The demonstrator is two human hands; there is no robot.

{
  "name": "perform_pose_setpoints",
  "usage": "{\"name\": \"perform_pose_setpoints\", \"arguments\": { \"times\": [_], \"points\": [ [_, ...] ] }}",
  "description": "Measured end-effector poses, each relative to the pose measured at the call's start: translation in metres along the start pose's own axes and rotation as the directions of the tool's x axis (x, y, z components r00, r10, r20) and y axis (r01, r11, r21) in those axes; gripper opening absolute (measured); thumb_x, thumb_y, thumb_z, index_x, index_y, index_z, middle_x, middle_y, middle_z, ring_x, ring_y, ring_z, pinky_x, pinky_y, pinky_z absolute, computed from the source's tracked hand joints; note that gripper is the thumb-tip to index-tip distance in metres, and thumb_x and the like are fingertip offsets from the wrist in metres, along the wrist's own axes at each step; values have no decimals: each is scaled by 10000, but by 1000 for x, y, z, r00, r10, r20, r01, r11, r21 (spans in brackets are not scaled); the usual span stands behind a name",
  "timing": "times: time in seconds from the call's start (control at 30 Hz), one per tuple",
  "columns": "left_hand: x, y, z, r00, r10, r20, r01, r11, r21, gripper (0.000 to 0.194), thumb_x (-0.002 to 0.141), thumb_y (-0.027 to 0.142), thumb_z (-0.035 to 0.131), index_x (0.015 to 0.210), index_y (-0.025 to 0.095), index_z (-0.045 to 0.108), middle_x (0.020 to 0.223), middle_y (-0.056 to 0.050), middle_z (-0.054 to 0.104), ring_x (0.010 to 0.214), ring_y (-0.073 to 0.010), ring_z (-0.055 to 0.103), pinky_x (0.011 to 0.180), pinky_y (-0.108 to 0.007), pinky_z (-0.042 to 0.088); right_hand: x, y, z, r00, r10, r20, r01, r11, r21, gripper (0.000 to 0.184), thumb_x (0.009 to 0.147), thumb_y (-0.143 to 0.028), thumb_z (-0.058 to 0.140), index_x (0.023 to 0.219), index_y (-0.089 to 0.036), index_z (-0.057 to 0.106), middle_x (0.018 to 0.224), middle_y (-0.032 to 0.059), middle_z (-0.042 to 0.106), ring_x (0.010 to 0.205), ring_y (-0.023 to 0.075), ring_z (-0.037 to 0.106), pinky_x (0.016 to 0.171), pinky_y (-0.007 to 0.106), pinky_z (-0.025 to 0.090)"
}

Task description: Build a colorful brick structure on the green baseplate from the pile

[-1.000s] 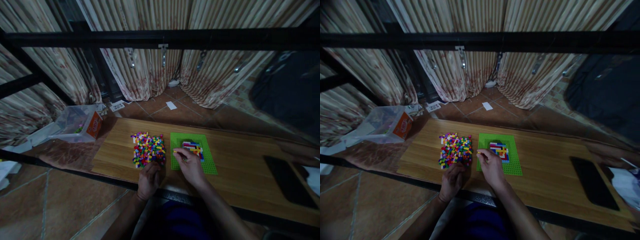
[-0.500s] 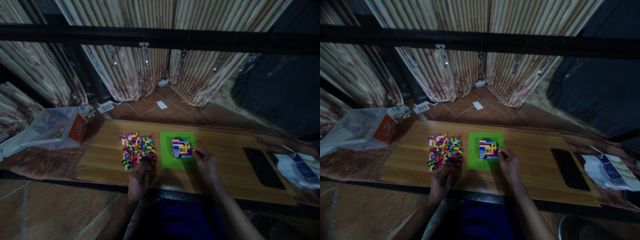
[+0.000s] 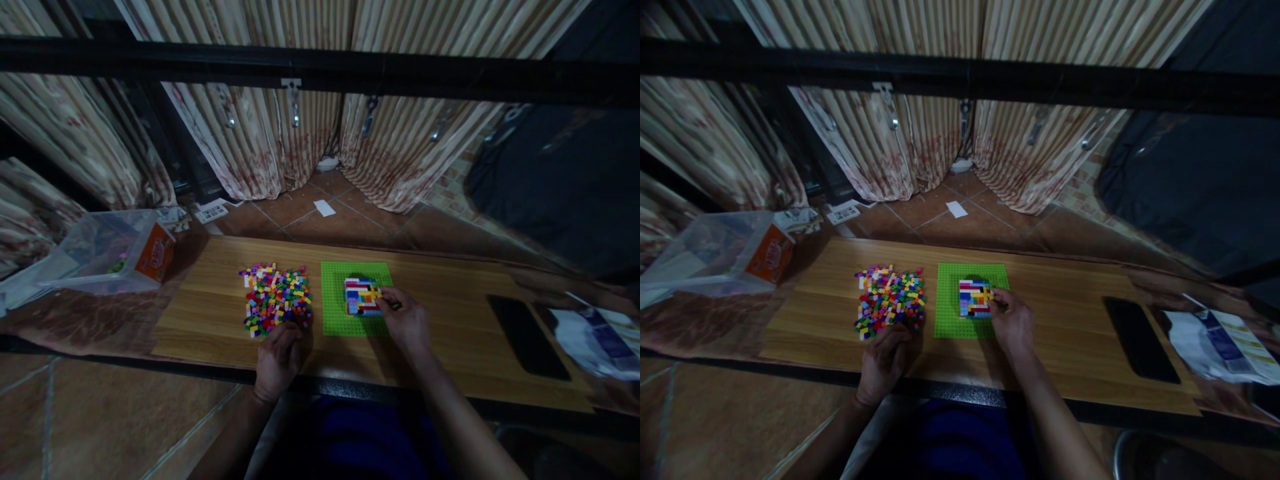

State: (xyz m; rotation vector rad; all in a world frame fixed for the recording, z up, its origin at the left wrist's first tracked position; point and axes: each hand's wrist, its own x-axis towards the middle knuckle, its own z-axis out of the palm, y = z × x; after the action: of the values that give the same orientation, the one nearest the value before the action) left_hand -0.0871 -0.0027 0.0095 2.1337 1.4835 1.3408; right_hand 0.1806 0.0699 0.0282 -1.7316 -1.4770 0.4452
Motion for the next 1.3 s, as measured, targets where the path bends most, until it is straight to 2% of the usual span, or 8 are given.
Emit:
{"name": "perform_pose_setpoints", "arguments": {
  "times": [0.17,0.4,0.53,0.67,0.87,1.0,1.3],
  "points": [
    [0,-1,1,1000,7,-13,-7,1000,-14,167,848,72,470,851,172,605,870,-56,644,809,-140,650,706,-242,545,1,-4,0,1000,-12,6,12,1000,-9,302,757,-369,581,950,-168,699,842,90,724,745,217,668,738,368,520],
    [-1,-1,2,1000,-22,1,22,1000,-12,162,853,88,476,847,173,614,873,-52,646,804,-138,649,709,-241,541,2,-2,-1,999,40,11,-41,999,36,316,741,-393,611,957,-183,706,849,79,741,772,217,686,767,367,533],
    [0,0,1,999,-27,17,27,1000,-15,160,858,91,474,842,175,609,868,-51,646,800,-138,647,708,-243,541,2,6,1,997,81,-2,-80,986,145,362,747,-434,619,969,-162,708,894,106,745,799,232,695,787,397,540],
    [0,1,1,1000,-10,11,10,1000,-4,168,856,75,468,846,175,603,857,-45,639,802,-133,641,709,-238,536,5,14,6,990,140,-13,-133,963,235,371,706,-439,664,938,-154,713,842,99,741,746,226,686,746,406,548],
    [-1,-1,1,1000,-15,19,15,1000,8,150,862,83,475,855,172,596,875,-55,644,818,-142,643,714,-247,538,9,8,9,956,288,49,-281,862,421,334,613,-376,732,865,-158,712,795,63,731,705,193,664,702,361,537],
    [-2,-2,1,1000,-17,25,17,1000,11,153,866,86,472,860,174,597,888,-58,647,835,-143,646,725,-247,540,11,2,8,929,362,72,-351,804,480,338,550,-348,764,831,-168,708,703,13,695,630,157,621,645,324,514],
    [-2,-1,2,999,-35,28,34,999,18,167,870,95,461,835,177,602,892,-61,651,834,-149,650,726,-256,543,14,4,7,933,349,92,-352,823,445,381,547,-361,766,869,-167,699,631,-7,659,570,145,584,568,294,468]
  ]
}}
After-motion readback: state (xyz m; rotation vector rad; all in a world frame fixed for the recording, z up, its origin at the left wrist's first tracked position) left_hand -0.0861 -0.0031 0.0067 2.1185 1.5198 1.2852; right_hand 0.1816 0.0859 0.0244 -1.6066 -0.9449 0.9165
